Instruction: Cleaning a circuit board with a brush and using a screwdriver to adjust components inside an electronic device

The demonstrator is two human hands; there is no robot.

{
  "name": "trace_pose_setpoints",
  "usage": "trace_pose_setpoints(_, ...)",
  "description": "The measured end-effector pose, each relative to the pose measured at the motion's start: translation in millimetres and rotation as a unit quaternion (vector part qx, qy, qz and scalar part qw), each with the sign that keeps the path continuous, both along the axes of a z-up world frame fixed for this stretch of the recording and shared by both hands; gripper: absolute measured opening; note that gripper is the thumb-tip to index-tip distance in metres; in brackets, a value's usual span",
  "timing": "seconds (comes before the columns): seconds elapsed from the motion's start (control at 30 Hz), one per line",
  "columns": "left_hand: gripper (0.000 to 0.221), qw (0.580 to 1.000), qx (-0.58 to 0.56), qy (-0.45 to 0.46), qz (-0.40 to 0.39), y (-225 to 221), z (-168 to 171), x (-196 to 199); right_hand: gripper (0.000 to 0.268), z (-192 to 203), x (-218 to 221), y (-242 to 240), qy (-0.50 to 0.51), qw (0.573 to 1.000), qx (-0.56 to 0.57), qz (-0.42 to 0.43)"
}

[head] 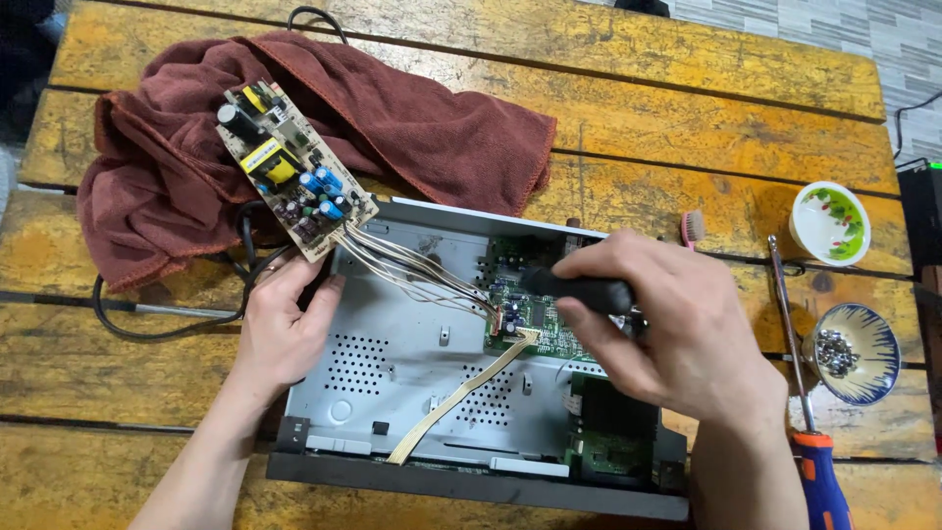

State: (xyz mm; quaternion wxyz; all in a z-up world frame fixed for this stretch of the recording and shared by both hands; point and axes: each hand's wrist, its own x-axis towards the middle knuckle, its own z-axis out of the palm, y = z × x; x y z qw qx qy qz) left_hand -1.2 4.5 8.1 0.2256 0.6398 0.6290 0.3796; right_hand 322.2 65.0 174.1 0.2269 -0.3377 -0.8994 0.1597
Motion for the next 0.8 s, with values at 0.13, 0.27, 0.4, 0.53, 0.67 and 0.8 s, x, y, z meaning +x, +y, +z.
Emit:
trace_pose_setpoints(0.13,0.018,1.000,-0.002,-0.006,-0.002,0,-2,-1,0.019,-7,-1,4,-0.041,0.999,-0.016,-0.005)
trace_pose_setpoints(0.27,0.017,1.000,-0.003,-0.002,0.000,-1,-3,-1,0.017,-7,-3,7,-0.037,0.999,-0.030,0.006)
trace_pose_setpoints(0.4,0.019,1.000,0.000,0.003,-0.002,-1,-5,-2,0.015,-5,-2,8,-0.037,0.999,-0.033,0.003)
trace_pose_setpoints(0.53,0.016,1.000,-0.003,-0.002,0.004,-1,-4,-2,0.018,-7,-3,8,-0.052,0.998,-0.042,0.004)
trace_pose_setpoints(0.67,0.018,1.000,0.003,0.001,0.002,-1,-4,-1,0.018,-7,-3,8,-0.060,0.997,-0.038,0.000)
trace_pose_setpoints(0.8,0.015,1.000,0.008,-0.002,-0.004,-1,-3,-1,0.018,-9,7,12,-0.027,1.000,0.002,-0.011)
